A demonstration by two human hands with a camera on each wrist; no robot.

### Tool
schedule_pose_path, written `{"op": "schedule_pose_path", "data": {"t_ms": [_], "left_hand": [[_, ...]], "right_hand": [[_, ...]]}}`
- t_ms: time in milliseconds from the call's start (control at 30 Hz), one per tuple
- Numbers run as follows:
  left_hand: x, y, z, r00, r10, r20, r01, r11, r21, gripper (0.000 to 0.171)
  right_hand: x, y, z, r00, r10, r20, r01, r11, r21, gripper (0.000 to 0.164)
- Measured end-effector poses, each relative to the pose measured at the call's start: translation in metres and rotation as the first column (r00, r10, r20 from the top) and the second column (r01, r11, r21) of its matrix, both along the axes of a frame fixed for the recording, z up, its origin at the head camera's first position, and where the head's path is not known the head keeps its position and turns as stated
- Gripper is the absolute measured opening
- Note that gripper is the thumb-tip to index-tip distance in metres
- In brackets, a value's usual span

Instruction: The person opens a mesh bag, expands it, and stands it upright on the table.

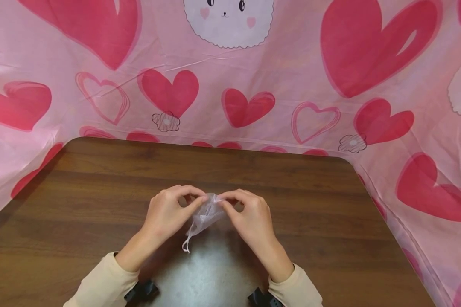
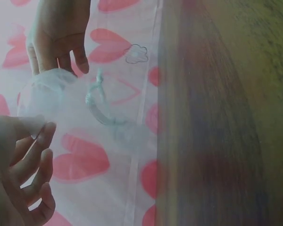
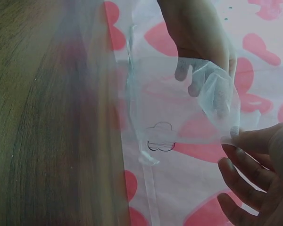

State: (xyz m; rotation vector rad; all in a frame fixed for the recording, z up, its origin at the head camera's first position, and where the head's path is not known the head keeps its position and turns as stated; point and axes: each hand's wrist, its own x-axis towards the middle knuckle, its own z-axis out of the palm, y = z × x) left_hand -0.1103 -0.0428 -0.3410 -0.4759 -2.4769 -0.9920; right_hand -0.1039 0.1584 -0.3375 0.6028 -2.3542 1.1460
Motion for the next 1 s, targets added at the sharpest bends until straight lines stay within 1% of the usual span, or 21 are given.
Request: {"op": "schedule_pose_path", "data": {"t_ms": [67, 233, 533, 733, 833, 1000], "left_hand": [[-0.0001, -0.0002, 0.0002, 1.000, 0.008, -0.005, -0.008, 1.000, 0.019, 0.008], [-0.0009, -0.0004, 0.0014, 1.000, -0.004, -0.016, 0.005, 0.998, 0.070, 0.009], [-0.0007, -0.0005, 0.0015, 1.000, 0.012, -0.017, -0.011, 0.999, 0.051, 0.012], [-0.0011, -0.0007, 0.0006, 0.999, -0.031, -0.007, 0.031, 0.999, 0.040, 0.014], [-0.0009, -0.0003, 0.0002, 0.998, -0.054, 0.009, 0.054, 0.998, 0.042, 0.014], [0.0000, 0.0002, 0.0012, 0.997, -0.074, 0.028, 0.073, 0.996, 0.042, 0.011]], "right_hand": [[-0.0002, -0.0002, 0.0001, 1.000, 0.011, 0.002, -0.011, 1.000, -0.010, 0.015], [-0.0002, -0.0008, 0.0005, 1.000, 0.021, -0.005, -0.021, 1.000, -0.021, 0.011], [-0.0009, 0.0005, 0.0001, 0.999, 0.013, -0.031, -0.014, 0.999, -0.033, 0.012], [-0.0007, 0.0015, 0.0001, 0.999, -0.019, -0.026, 0.019, 1.000, -0.010, 0.014], [-0.0003, 0.0015, 0.0004, 0.999, -0.039, -0.024, 0.039, 0.999, -0.004, 0.016], [0.0000, 0.0009, 0.0008, 0.998, -0.062, -0.025, 0.062, 0.998, 0.002, 0.019]]}}
